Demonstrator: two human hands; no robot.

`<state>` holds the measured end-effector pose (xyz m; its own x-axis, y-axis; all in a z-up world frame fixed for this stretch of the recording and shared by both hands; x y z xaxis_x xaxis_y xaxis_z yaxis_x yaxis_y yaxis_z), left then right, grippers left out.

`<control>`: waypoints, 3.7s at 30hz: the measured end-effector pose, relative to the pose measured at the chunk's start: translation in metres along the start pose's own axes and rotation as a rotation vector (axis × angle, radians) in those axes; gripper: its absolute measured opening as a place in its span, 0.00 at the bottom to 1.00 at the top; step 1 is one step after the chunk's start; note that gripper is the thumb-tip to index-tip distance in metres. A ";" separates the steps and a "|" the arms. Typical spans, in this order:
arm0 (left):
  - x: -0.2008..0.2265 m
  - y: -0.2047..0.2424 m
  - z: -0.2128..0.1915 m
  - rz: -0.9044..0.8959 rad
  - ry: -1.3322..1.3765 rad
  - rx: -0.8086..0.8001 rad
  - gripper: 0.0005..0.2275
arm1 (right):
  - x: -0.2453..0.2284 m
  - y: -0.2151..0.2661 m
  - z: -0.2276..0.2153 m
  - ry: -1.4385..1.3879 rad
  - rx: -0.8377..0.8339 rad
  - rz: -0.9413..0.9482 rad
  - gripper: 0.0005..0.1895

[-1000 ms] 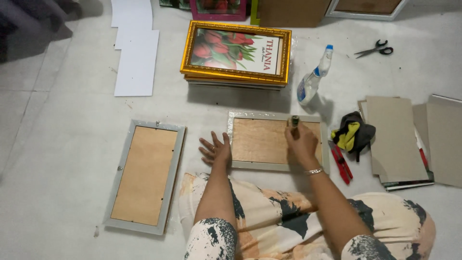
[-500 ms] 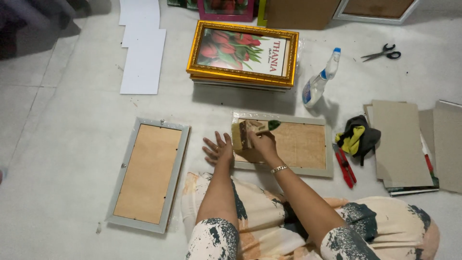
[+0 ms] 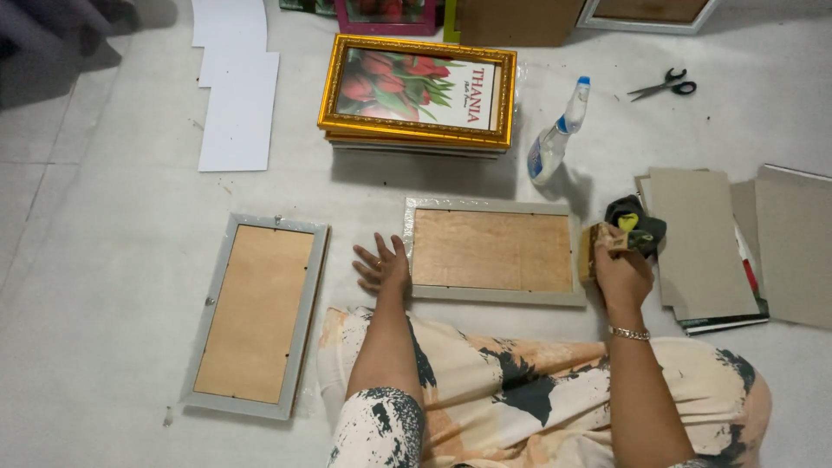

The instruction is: Cleaning a picture frame and applying adhesive to a backing board to assemble the frame.

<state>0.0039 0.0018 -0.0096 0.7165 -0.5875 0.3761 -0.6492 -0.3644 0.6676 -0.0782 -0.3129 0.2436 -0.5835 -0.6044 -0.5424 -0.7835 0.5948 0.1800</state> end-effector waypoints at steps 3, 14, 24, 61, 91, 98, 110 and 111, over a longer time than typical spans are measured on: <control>0.002 0.006 -0.002 0.005 0.006 0.018 0.34 | 0.068 -0.045 0.059 0.001 0.144 -0.123 0.18; -0.002 -0.010 0.007 -0.022 0.001 0.028 0.32 | -0.085 0.059 0.137 -0.344 -0.502 0.049 0.31; 0.003 0.009 -0.005 -0.023 0.014 0.012 0.33 | -0.030 0.038 0.191 -0.396 -0.681 -0.144 0.26; 0.003 0.000 -0.003 -0.011 -0.051 -0.031 0.38 | 0.040 -0.096 0.084 -0.315 -1.058 -0.178 0.31; 0.007 0.011 -0.009 -0.016 -0.049 -0.039 0.38 | -0.054 -0.043 0.135 -0.316 -1.050 -0.364 0.25; 0.004 0.001 -0.002 -0.008 -0.045 -0.032 0.38 | -0.061 -0.101 0.191 -0.063 -0.702 -0.592 0.23; 0.001 -0.001 -0.001 -0.025 -0.014 -0.022 0.35 | -0.062 -0.046 0.217 -0.200 -1.134 -0.514 0.23; 0.000 -0.003 0.000 -0.018 -0.020 -0.019 0.34 | -0.062 -0.050 0.223 -0.206 -1.115 -0.529 0.22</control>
<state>0.0061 0.0028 -0.0112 0.7223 -0.5958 0.3511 -0.6313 -0.3609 0.6864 0.0452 -0.1870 0.0851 -0.1771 -0.4778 -0.8604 -0.7242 -0.5288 0.4427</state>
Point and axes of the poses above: each hand's wrist, its own y-axis away from the middle knuckle, its own z-axis out of the palm, x = y × z, the point moved 1 cm from there along -y, towards the middle knuckle, and after that the axes turned 7 degrees about -y, right-handed, at the moved point
